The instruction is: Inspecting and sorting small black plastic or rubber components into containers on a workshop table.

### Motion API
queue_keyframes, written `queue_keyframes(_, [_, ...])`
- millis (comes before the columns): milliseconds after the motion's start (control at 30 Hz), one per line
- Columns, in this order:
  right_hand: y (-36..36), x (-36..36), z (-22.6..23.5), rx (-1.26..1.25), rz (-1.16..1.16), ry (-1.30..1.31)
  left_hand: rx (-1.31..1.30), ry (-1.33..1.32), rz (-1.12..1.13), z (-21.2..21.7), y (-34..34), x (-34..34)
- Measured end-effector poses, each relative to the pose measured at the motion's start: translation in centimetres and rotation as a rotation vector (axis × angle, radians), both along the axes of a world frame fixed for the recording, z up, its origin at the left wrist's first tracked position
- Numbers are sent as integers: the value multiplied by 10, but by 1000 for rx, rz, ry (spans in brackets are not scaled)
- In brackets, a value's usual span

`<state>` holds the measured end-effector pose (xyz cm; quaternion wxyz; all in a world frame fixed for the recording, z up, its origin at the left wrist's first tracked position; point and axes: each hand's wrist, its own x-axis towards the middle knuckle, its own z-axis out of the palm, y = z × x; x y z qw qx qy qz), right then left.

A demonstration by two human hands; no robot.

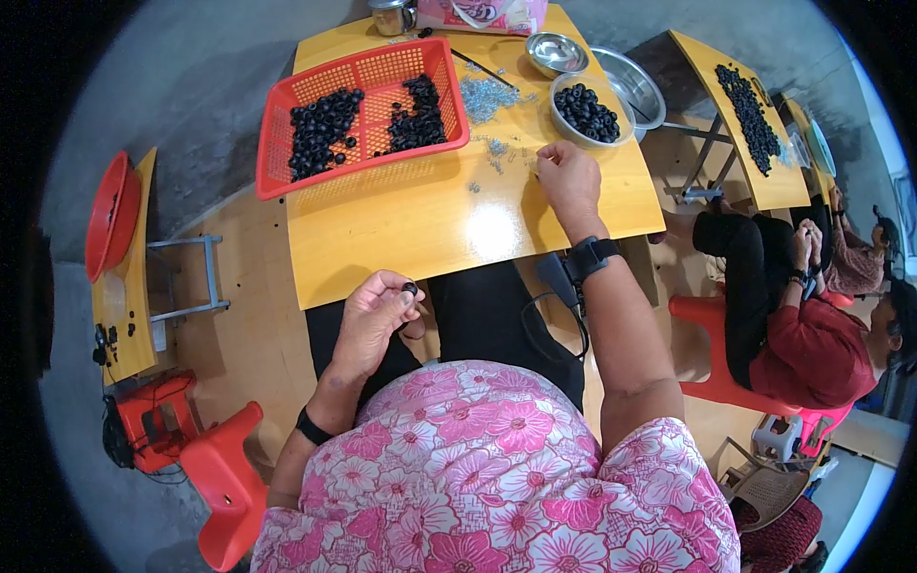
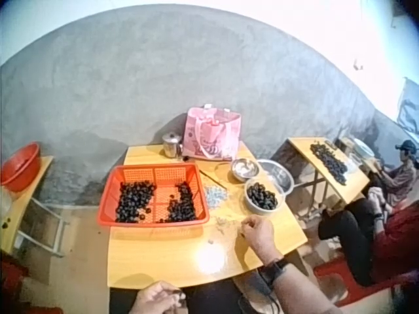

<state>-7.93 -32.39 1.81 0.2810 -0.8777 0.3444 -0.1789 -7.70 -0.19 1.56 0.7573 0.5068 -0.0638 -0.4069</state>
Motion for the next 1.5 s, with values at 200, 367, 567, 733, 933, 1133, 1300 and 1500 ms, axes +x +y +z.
queue_keyframes(200, [-12,3,10,-15,89,-14,6,6,36,-5,2,4])
queue_keyframes(367, [-18,11,0,-15,144,-18,49,33,35,-5,1,5])
queue_keyframes(567, [-8,22,6,-79,128,218,46,29,36,-8,2,3])
queue_keyframes(733, [-15,27,-1,-139,113,233,39,28,30,-5,1,3])
queue_keyframes(933, [-19,30,-8,-216,148,251,46,23,30,-3,1,-1])
queue_keyframes(1133, [-31,23,-15,-164,186,129,66,-16,34,2,5,-7])
queue_keyframes(1300, [-37,8,-16,35,224,-113,98,-31,31,10,8,-14])
queue_keyframes(1500, [4,-11,20,1005,306,-350,71,-59,30,16,9,-22])
